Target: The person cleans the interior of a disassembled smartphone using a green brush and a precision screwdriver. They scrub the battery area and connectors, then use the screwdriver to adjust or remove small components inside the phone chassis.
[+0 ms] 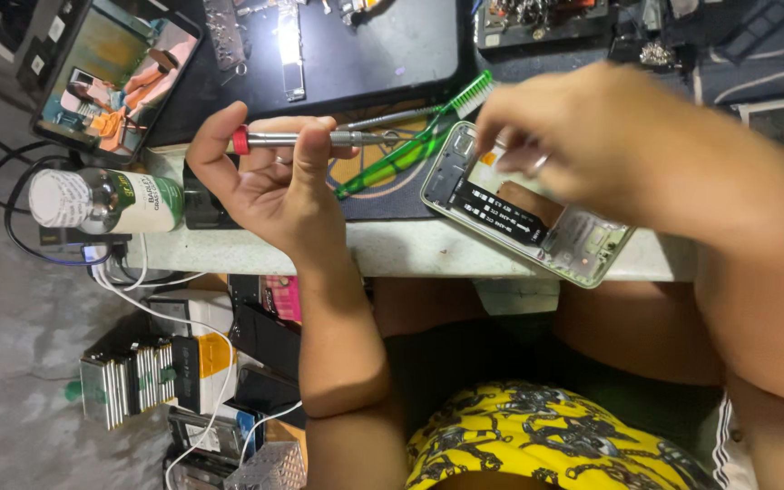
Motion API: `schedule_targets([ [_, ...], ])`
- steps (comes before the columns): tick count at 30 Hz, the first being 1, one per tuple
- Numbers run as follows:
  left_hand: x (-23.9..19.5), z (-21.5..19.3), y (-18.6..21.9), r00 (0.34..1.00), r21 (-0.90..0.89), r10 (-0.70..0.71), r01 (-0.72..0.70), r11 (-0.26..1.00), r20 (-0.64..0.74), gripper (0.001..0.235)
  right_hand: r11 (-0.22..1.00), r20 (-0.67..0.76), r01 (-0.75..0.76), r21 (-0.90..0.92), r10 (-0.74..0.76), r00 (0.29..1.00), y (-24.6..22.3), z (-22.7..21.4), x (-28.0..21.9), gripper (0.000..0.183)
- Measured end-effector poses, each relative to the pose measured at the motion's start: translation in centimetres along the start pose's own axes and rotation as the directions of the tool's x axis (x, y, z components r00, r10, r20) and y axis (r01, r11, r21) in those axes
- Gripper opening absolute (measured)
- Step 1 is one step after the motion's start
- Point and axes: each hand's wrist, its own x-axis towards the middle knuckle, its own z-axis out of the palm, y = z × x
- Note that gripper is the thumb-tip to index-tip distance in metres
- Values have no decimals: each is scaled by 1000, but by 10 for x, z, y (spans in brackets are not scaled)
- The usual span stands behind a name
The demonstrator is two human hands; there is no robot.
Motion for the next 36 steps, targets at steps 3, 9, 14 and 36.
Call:
schedule_targets([
  [3, -1, 1, 1, 1000, 19, -14, 14, 1000, -4, 51, 998, 105, -35, 61, 28, 994, -4, 12, 4, 21],
  [9, 0, 3, 2, 1000, 28, -13, 14, 1000, -7, 52, 972, 95, -27, 234, 5, 995, -2, 17, 9, 17],
  [14, 0, 3, 1, 1000, 30, -19, 19, 999, -6, 52, 977, 47, -14, 211, 4, 999, -3, 19, 7, 18],
  [36, -1, 0, 1, 1000, 22, 1, -1, 1000, 22, 51, 730, 331, -471, 495, 343, 879, -10, 19, 15, 18],
])
